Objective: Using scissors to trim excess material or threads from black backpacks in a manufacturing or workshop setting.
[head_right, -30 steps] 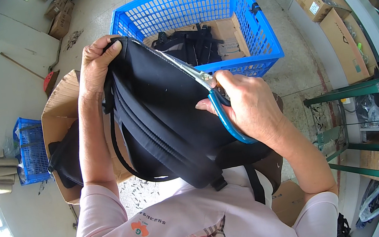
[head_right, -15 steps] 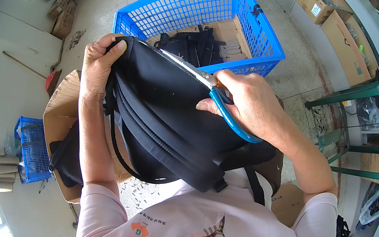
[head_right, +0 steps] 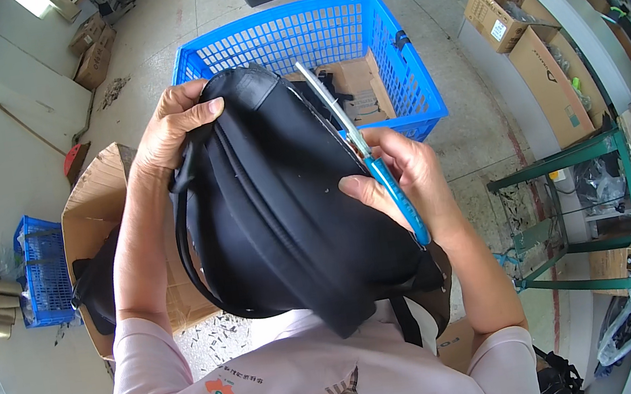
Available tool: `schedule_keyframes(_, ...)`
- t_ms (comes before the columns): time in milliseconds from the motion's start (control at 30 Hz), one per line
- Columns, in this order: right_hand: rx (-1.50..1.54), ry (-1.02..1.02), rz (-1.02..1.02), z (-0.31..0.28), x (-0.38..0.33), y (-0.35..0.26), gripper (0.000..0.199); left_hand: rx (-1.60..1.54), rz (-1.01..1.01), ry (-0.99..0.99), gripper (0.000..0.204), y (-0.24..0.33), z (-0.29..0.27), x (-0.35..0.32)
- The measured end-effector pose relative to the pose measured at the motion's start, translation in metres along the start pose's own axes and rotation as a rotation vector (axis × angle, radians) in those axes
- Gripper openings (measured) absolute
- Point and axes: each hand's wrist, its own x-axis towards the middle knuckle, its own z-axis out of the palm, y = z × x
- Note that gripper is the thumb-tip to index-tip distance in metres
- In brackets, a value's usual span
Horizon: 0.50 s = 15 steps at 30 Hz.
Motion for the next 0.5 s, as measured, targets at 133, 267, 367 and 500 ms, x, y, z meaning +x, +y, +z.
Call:
schedule_keyframes(133,-0.22,0.074,-0.066,-0.02,0.005,-0.009,0.058,-0.199,0.009,0.052,0.022,0.009,0.02,-0.005)
schedule_keyframes(267,-0.492,0.025,-0.077,-0.037,0.013,-0.035,0.066,-0.165,0.06,0.118,0.009,0.02,0.034,-0.002)
schedule_keyframes(367,-0.578,-0.002,-0.139,-0.041,0.014,-0.04,0.06,-0.108,0.121,0.159,0.009,0.031,0.044,-0.006)
schedule_keyframes(500,-0.597,-0.017,-0.197,-0.042,0.013,-0.043,0.051,-0.063,0.109,0.187,0.008,0.032,0.047,-0.007)
